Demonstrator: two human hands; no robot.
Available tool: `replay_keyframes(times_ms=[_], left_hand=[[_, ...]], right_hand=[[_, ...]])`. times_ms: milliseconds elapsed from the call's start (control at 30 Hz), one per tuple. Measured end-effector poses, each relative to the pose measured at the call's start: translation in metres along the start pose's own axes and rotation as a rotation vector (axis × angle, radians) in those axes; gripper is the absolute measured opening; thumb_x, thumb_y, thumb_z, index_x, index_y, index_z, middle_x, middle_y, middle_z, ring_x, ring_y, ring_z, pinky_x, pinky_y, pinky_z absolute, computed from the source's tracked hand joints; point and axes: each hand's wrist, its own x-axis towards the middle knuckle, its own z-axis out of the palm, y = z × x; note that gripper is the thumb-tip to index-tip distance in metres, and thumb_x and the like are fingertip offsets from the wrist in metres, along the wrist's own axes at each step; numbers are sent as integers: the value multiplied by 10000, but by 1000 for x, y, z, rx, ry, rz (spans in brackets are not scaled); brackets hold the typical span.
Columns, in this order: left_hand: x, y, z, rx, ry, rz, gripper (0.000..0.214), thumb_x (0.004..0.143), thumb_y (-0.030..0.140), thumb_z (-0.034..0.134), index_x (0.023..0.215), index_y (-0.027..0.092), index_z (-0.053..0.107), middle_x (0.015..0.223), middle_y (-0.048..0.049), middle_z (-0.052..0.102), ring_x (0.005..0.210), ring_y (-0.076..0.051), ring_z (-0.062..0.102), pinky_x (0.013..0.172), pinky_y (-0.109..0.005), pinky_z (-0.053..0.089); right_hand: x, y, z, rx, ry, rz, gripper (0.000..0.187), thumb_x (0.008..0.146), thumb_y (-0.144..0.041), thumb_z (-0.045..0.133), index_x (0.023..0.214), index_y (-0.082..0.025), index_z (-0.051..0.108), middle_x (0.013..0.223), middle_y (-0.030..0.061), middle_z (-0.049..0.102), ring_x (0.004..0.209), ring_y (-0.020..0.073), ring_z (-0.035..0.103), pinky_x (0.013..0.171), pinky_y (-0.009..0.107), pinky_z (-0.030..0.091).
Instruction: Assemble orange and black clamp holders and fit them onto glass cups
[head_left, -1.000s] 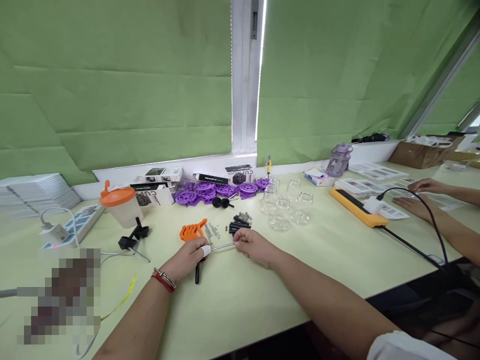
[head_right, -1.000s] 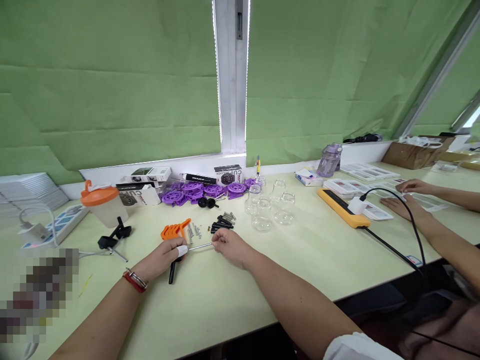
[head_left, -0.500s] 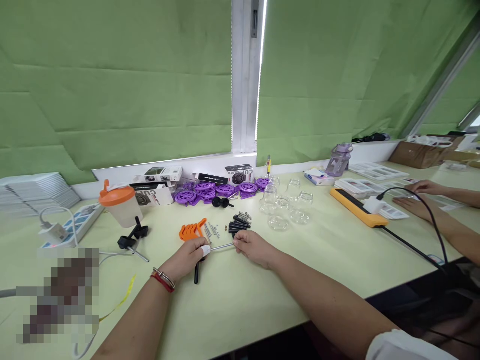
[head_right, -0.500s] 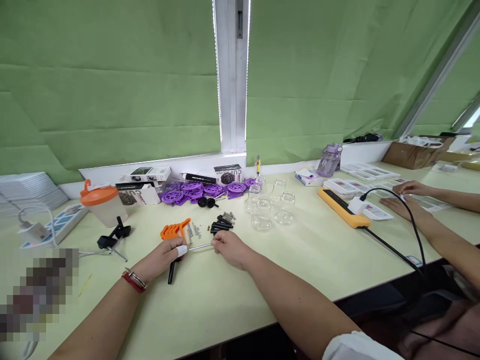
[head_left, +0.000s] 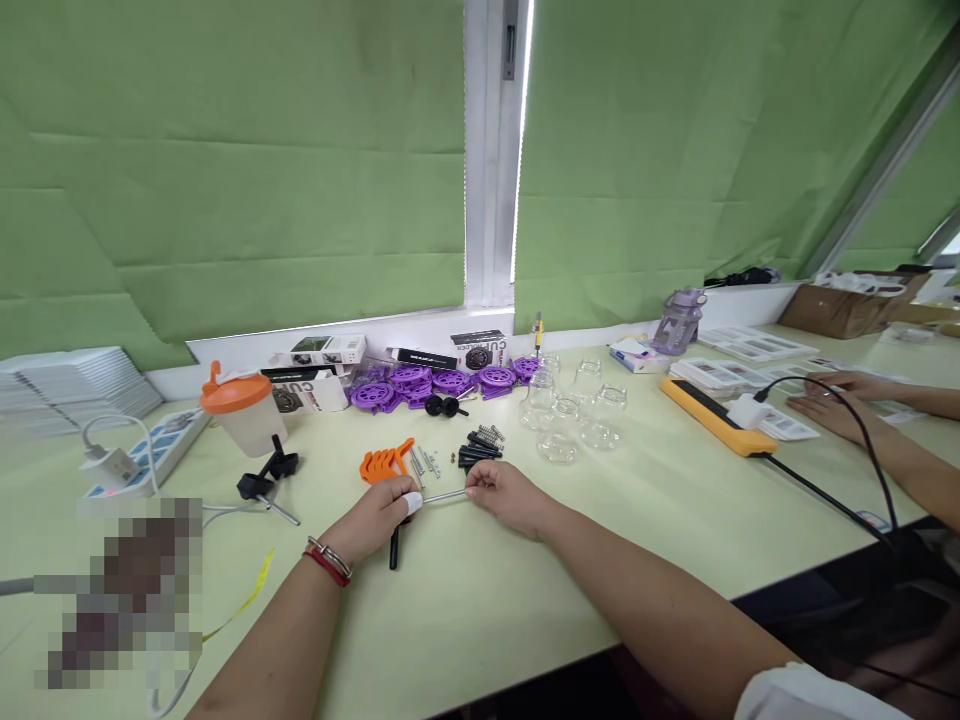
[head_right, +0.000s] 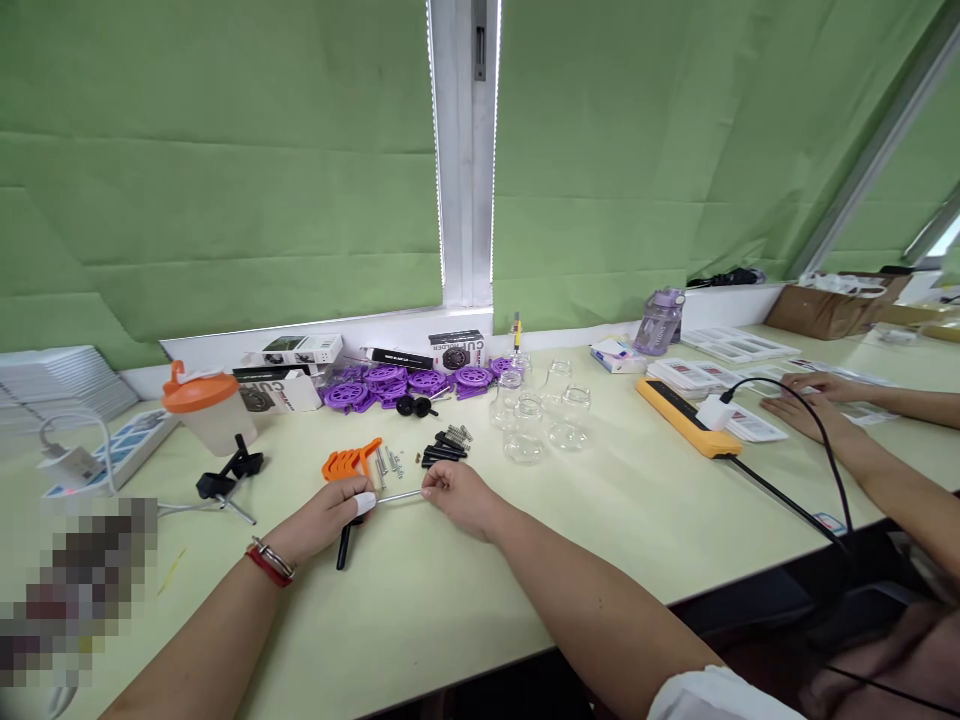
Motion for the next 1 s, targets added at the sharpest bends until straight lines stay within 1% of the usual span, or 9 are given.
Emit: replay_keyframes(times_ms=[167, 400, 667, 833, 1000], left_hand=[[-2, 2, 0, 7, 4, -1, 244, 847, 373, 428, 693, 189, 470, 659, 32, 467, 623, -138, 402, 605, -266, 328], [-2, 3, 0, 48, 19, 9, 264, 858, 361, 406, 675, 184, 477, 646, 36, 433, 620, -135, 387, 613, -269, 326], [-3, 5, 0, 97, 29, 1, 273, 858, 358, 385, 677, 183, 491, 660, 26, 444, 624, -142, 387, 607, -272, 325], [-4, 6, 0, 101, 29, 2, 254, 847, 344, 391, 677, 185, 492, 665, 22, 457, 632, -146, 399, 617, -275, 332], [-3, 5, 0, 55, 33, -13, 270, 845, 391, 415, 693, 191, 513, 674, 20, 479, 638, -151, 421, 623, -275, 349]], right_hand=[[3, 4, 2, -41, 26, 38, 105, 761, -265, 583, 750, -161, 577, 627, -35, 440, 579, 97, 357, 556, 229, 290], [7, 14, 6, -91, 45, 11, 117, 767, -273, 547, 730, -166, 575, 610, -35, 449, 575, 99, 370, 564, 231, 303], [5, 6, 6, -164, 24, 11, 104, 768, -227, 509, 691, -167, 547, 605, -29, 469, 565, 99, 382, 550, 227, 298], [2, 4, 5, -186, 15, 17, 161, 793, -242, 494, 655, -166, 529, 582, -33, 445, 547, 94, 368, 534, 225, 285], [2, 5, 5, -146, -2, 36, 164, 825, -278, 489, 711, -169, 534, 597, -36, 454, 523, 87, 348, 504, 218, 276]])
